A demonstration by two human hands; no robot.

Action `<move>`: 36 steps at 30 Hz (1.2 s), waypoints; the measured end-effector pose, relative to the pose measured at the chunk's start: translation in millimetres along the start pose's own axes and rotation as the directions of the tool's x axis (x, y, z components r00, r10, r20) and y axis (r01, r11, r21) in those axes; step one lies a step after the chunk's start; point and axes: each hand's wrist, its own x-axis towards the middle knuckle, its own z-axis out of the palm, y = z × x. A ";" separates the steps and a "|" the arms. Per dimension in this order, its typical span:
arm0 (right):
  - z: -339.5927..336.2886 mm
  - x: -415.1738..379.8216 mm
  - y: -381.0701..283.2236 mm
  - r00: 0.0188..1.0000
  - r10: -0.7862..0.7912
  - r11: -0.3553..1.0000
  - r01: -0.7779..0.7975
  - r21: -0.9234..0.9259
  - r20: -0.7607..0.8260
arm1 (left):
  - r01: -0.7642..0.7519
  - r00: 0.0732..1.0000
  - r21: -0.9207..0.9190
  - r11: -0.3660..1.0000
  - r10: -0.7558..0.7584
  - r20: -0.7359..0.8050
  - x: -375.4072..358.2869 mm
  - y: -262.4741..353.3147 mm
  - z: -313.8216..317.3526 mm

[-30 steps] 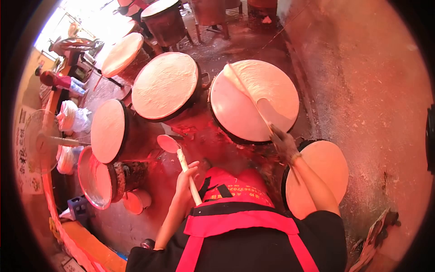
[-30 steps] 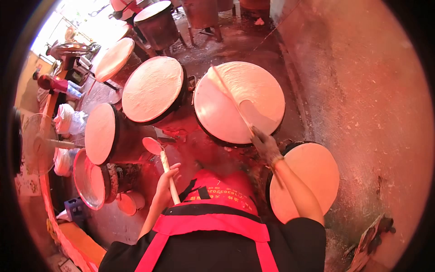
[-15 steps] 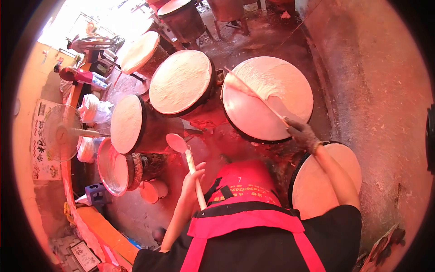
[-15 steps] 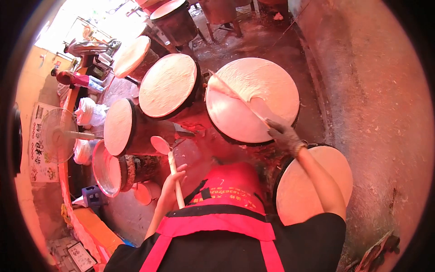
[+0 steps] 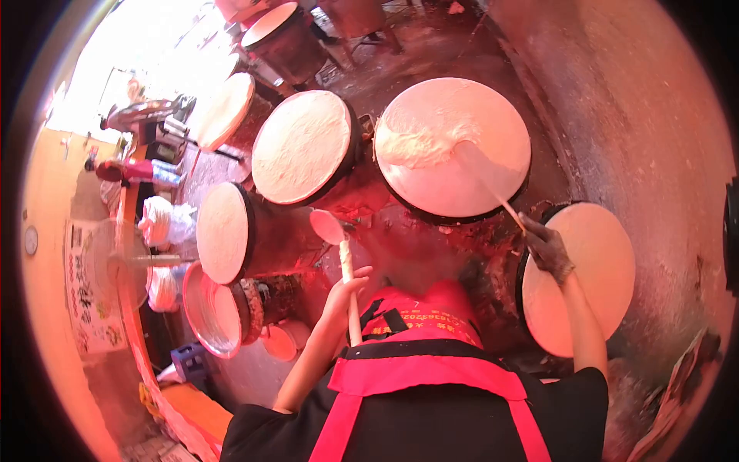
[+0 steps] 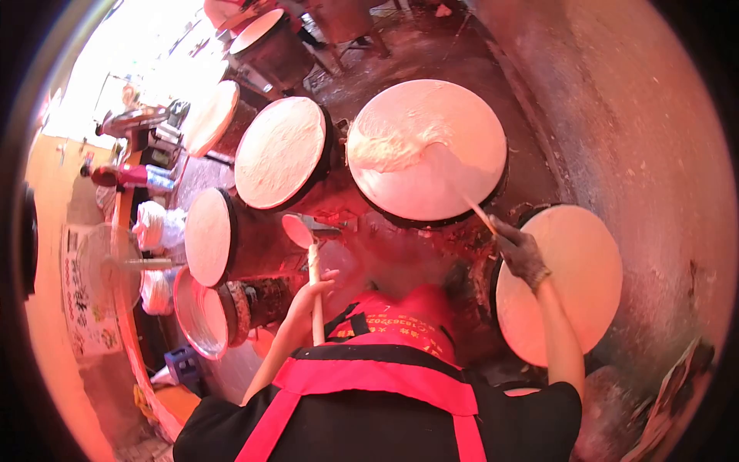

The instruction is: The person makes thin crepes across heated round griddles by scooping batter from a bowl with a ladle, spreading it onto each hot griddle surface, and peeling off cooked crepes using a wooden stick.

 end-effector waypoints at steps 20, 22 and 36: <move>417.0 171.8 -23.2 0.834 -0.028 0.758 0.378 0.531 -0.552 | -0.190 0.973 0.194 0.962 0.159 0.167 -0.2 19.1 -227.6; 433.0 234.9 -31.7 0.878 -0.010 0.627 0.379 0.681 -0.479 | -0.117 0.989 0.130 0.985 0.103 0.111 -12.5 13.9 -246.9; 406.2 50.5 47.3 0.858 0.151 0.631 0.298 0.716 -0.490 | -0.157 0.964 0.156 0.975 0.117 0.241 1.0 -10.5 -260.2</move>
